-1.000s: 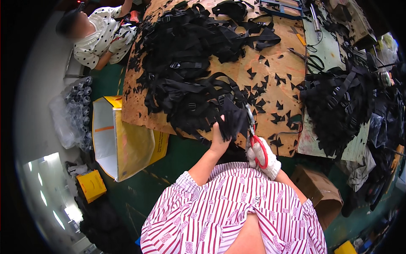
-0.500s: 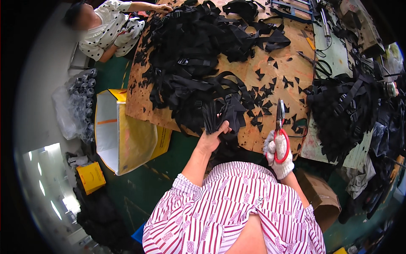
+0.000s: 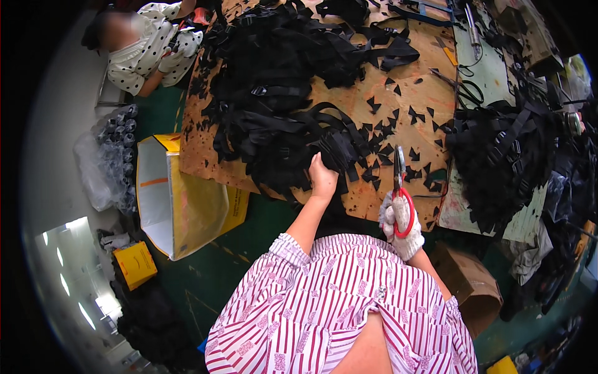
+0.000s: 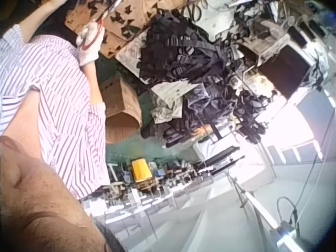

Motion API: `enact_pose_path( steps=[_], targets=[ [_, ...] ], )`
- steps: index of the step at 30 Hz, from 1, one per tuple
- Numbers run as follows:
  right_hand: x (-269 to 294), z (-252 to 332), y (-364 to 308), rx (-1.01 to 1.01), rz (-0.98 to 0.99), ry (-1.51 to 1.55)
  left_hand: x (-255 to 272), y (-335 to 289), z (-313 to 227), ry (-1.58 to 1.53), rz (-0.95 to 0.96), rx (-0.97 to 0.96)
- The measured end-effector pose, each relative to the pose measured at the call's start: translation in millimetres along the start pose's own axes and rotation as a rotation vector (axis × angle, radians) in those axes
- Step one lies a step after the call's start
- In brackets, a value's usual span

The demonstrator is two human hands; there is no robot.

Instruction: The person uses red-handled scissors to cut black fabric straps on a wooden workbench. They gather the cut pieces and place them into a cardboard box. The person then picks up a larger black fabric assembly and begins to fold and arrange it on the table.

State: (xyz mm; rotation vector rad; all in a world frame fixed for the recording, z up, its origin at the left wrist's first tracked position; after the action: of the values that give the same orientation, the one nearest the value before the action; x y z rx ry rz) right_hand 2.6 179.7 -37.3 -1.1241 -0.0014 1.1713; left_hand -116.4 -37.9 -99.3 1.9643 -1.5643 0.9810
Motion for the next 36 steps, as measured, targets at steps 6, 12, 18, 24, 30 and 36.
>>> enact_pose_path(
  steps=[6, 12, 18, 24, 30, 36],
  targets=[
    [2, 5, 2, 0.036, 0.001, -0.014, 0, -4, -34, 0.297, 0.099, 0.048],
    [9, 1, 11, 0.070, 0.053, -0.015, 0, -17, -46, 0.236, 0.061, -0.128],
    [14, -3, 10, 0.065, 0.049, -0.054, -10, -23, -51, 0.252, 0.075, -0.128],
    [16, 8, 4, 0.102, -0.017, -0.324, 8, -26, -35, -0.288, 0.227, 0.094],
    [0, 2, -2, 0.001, 0.030, -0.639, 22, -43, -26, -0.886, 0.425, 0.285],
    [-7, -7, -4, -0.029, 0.188, -0.775, 20, -47, -25, -0.999, 0.404, 0.238]
  ],
)
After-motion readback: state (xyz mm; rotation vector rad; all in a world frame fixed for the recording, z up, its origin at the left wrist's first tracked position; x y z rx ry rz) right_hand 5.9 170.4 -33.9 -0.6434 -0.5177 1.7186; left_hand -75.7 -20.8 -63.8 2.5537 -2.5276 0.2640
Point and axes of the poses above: each hand's wrist, its own y-axis towards the middle knuckle, its own x-axis out of the back of the hand, z = x × y, the point moved 8 cm from there along y, towards the middle knuckle, and after that the axes turned 4 degrees about x, right-handed, at the moved point
